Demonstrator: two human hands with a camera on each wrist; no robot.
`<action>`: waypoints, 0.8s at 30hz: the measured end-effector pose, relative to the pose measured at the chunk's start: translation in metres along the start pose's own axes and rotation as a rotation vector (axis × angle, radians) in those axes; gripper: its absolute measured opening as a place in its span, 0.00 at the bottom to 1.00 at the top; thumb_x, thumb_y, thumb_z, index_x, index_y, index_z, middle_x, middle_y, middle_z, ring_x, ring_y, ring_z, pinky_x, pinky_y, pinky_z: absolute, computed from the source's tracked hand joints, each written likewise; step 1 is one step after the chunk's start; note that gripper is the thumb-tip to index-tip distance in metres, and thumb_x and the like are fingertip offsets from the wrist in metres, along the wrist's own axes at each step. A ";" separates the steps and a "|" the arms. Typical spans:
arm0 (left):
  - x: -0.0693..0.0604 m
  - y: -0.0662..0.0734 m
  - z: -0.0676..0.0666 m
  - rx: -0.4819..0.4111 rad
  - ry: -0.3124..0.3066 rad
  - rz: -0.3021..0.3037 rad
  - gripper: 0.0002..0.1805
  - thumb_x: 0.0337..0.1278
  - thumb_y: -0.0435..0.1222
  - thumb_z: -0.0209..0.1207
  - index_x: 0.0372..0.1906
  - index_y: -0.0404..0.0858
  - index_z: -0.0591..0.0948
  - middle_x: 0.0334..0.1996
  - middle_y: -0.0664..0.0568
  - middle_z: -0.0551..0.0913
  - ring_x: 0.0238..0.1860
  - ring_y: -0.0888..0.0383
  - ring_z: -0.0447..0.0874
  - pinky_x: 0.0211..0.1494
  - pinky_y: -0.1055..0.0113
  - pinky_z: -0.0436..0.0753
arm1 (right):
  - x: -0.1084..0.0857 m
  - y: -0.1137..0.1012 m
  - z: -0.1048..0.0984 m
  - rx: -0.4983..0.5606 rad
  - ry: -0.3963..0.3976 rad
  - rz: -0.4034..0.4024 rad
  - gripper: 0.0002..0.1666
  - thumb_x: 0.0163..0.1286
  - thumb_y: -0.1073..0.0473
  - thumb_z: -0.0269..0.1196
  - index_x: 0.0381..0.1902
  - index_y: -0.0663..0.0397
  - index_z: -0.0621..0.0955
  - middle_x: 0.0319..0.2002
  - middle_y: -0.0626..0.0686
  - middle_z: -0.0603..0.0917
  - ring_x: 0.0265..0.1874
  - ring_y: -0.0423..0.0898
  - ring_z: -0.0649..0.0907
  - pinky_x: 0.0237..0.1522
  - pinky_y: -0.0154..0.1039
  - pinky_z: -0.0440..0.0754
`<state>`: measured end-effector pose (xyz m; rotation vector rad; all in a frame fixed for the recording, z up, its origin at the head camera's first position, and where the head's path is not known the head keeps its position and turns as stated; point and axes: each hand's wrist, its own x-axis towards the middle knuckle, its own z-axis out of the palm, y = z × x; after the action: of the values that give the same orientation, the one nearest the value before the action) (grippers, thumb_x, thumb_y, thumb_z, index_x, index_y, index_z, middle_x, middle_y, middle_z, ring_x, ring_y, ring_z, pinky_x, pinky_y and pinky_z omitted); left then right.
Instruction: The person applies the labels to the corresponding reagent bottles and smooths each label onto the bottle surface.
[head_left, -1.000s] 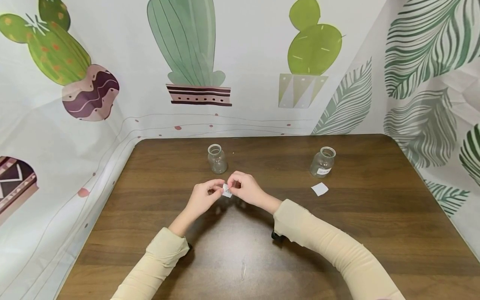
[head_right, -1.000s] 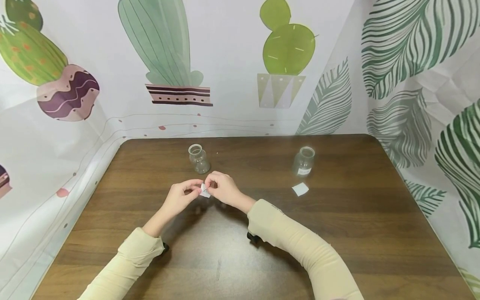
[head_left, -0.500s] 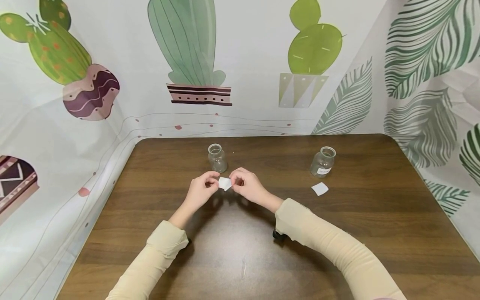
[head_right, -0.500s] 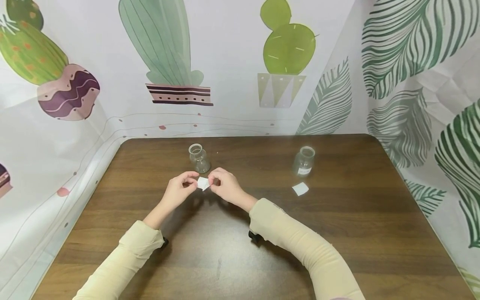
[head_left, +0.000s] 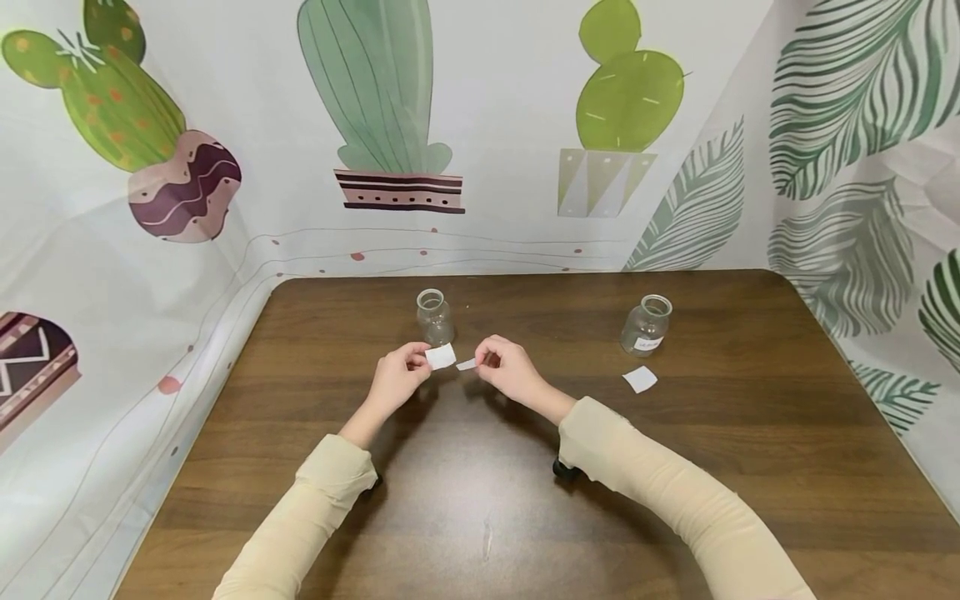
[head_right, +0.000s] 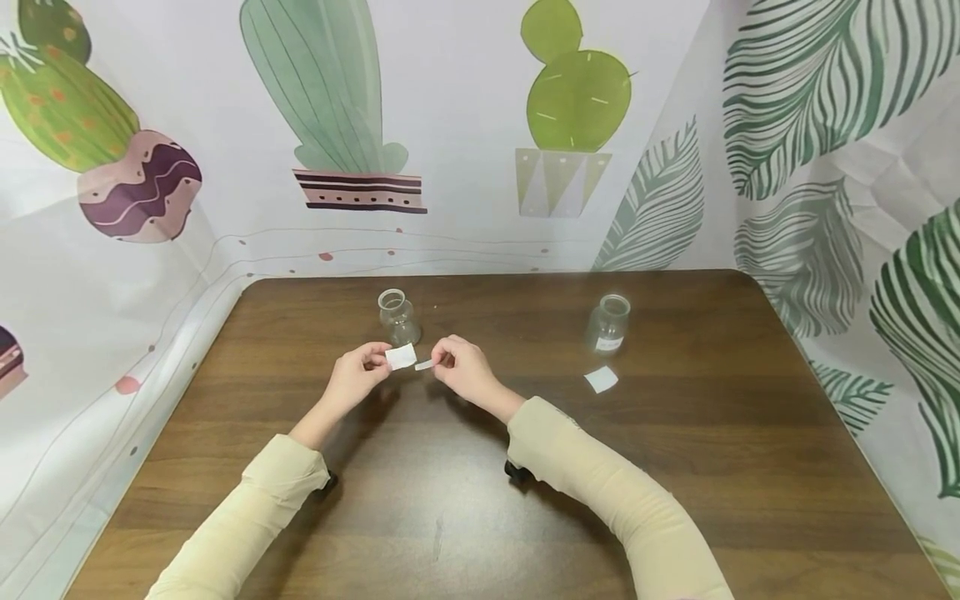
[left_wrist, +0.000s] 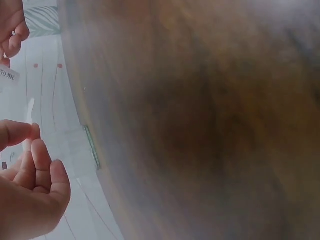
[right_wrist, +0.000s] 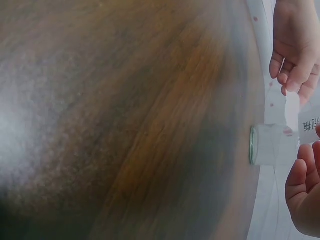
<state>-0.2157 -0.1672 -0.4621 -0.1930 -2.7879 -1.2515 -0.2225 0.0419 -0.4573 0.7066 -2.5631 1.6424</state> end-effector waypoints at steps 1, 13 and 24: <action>0.001 -0.001 0.000 0.013 -0.002 -0.010 0.16 0.43 0.30 0.58 0.42 0.33 0.78 0.29 0.45 0.84 0.30 0.55 0.82 0.37 0.64 0.78 | 0.000 0.001 -0.001 -0.002 0.005 0.002 0.07 0.48 0.71 0.60 0.21 0.55 0.74 0.25 0.50 0.74 0.21 0.38 0.73 0.25 0.28 0.71; 0.011 -0.006 0.003 0.196 -0.174 -0.096 0.13 0.39 0.31 0.55 0.37 0.36 0.80 0.25 0.50 0.83 0.21 0.61 0.76 0.31 0.68 0.71 | -0.005 0.004 -0.005 -0.015 0.008 0.030 0.06 0.50 0.69 0.61 0.23 0.55 0.74 0.26 0.51 0.74 0.22 0.38 0.73 0.26 0.28 0.70; 0.013 -0.009 0.002 0.309 -0.177 -0.079 0.13 0.42 0.35 0.57 0.38 0.38 0.80 0.28 0.49 0.84 0.31 0.54 0.81 0.33 0.62 0.74 | -0.007 0.006 -0.006 -0.010 -0.017 0.049 0.06 0.51 0.69 0.60 0.23 0.53 0.74 0.26 0.49 0.75 0.22 0.38 0.72 0.26 0.29 0.71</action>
<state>-0.2295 -0.1706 -0.4690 -0.1818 -3.1208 -0.8353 -0.2198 0.0521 -0.4613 0.6649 -2.6187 1.6428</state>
